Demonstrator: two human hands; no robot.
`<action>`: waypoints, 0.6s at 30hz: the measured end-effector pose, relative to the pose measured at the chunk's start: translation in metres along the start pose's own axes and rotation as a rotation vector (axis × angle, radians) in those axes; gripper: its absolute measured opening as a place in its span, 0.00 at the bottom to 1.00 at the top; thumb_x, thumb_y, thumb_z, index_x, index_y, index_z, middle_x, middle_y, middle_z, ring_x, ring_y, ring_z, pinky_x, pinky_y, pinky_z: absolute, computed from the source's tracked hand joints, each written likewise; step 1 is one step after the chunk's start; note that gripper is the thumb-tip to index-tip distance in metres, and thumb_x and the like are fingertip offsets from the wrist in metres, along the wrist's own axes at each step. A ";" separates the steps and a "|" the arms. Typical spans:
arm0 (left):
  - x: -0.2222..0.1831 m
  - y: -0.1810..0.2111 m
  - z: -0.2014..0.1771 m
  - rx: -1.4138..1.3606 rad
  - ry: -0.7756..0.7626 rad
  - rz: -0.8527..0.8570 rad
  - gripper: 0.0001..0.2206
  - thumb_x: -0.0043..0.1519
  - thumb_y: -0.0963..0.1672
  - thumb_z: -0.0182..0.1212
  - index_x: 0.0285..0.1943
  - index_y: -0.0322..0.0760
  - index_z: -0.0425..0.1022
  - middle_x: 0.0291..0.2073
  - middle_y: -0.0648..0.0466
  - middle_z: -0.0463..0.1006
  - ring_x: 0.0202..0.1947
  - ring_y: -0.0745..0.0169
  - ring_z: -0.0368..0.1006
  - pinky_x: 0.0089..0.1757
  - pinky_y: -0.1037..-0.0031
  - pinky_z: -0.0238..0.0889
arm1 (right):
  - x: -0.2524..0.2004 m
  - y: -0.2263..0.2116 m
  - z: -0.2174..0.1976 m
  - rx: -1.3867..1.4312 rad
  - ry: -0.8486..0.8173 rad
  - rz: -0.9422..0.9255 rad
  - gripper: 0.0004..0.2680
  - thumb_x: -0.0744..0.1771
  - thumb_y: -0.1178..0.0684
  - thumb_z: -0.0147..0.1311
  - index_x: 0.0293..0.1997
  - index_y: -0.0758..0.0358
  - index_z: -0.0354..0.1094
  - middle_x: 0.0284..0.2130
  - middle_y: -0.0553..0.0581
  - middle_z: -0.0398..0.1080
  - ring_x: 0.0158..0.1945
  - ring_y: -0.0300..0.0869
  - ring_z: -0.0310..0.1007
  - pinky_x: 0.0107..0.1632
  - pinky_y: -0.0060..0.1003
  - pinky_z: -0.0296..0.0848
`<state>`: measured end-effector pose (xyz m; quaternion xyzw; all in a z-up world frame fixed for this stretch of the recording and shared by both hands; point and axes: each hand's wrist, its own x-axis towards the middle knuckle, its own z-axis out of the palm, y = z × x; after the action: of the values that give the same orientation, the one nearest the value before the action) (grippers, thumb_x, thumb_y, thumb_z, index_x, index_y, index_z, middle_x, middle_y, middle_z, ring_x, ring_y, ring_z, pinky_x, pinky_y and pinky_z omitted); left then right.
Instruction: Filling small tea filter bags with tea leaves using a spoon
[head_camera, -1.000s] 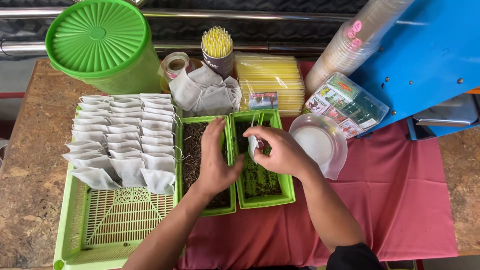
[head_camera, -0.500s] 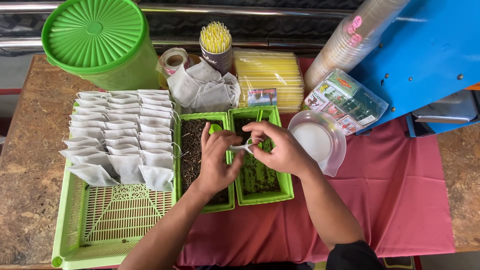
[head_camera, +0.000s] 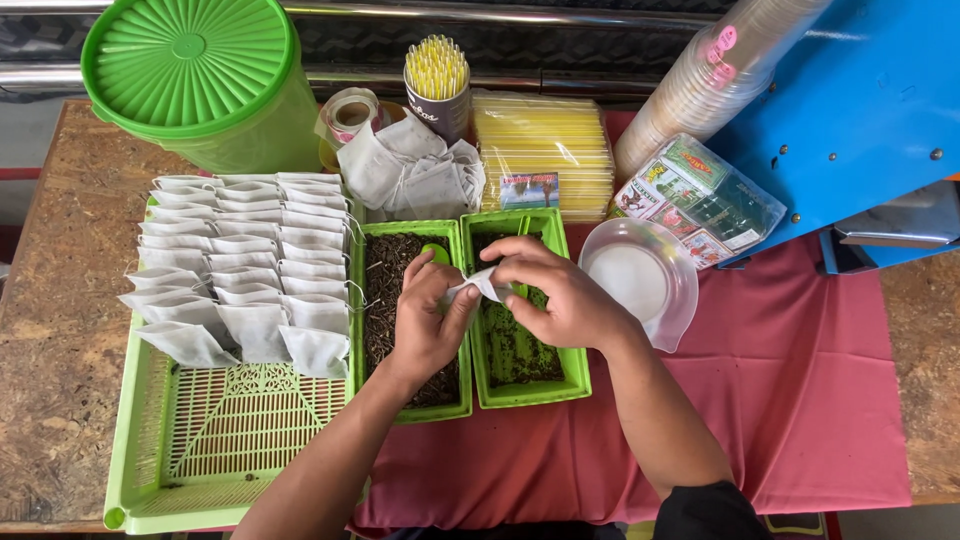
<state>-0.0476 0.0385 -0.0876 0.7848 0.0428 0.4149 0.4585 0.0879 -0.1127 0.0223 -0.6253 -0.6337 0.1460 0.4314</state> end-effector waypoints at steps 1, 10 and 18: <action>-0.001 -0.001 0.000 0.000 0.000 -0.002 0.09 0.66 0.43 0.62 0.32 0.36 0.74 0.27 0.51 0.78 0.36 0.49 0.77 0.60 0.41 0.53 | -0.001 0.001 0.002 0.002 -0.001 0.001 0.02 0.65 0.64 0.52 0.38 0.67 0.69 0.51 0.69 0.69 0.53 0.59 0.74 0.55 0.54 0.75; 0.014 0.025 -0.010 0.173 -0.009 -0.058 0.29 0.57 0.44 0.71 0.65 0.29 0.63 0.54 0.44 0.74 0.62 0.38 0.65 0.66 0.33 0.30 | -0.012 0.031 0.012 -0.085 0.044 0.098 0.06 0.69 0.57 0.54 0.32 0.64 0.70 0.35 0.61 0.73 0.40 0.49 0.74 0.46 0.43 0.75; -0.005 0.005 0.007 0.326 -0.079 0.010 0.31 0.45 0.42 0.78 0.56 0.28 0.66 0.49 0.42 0.75 0.56 0.40 0.71 0.68 0.36 0.34 | 0.006 -0.008 0.014 -0.065 -0.006 0.082 0.08 0.67 0.55 0.58 0.45 0.70 0.70 0.55 0.69 0.66 0.57 0.60 0.71 0.57 0.55 0.75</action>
<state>-0.0474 0.0285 -0.0880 0.8647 0.0874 0.3736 0.3241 0.0730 -0.1039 0.0216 -0.6641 -0.6131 0.1446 0.4027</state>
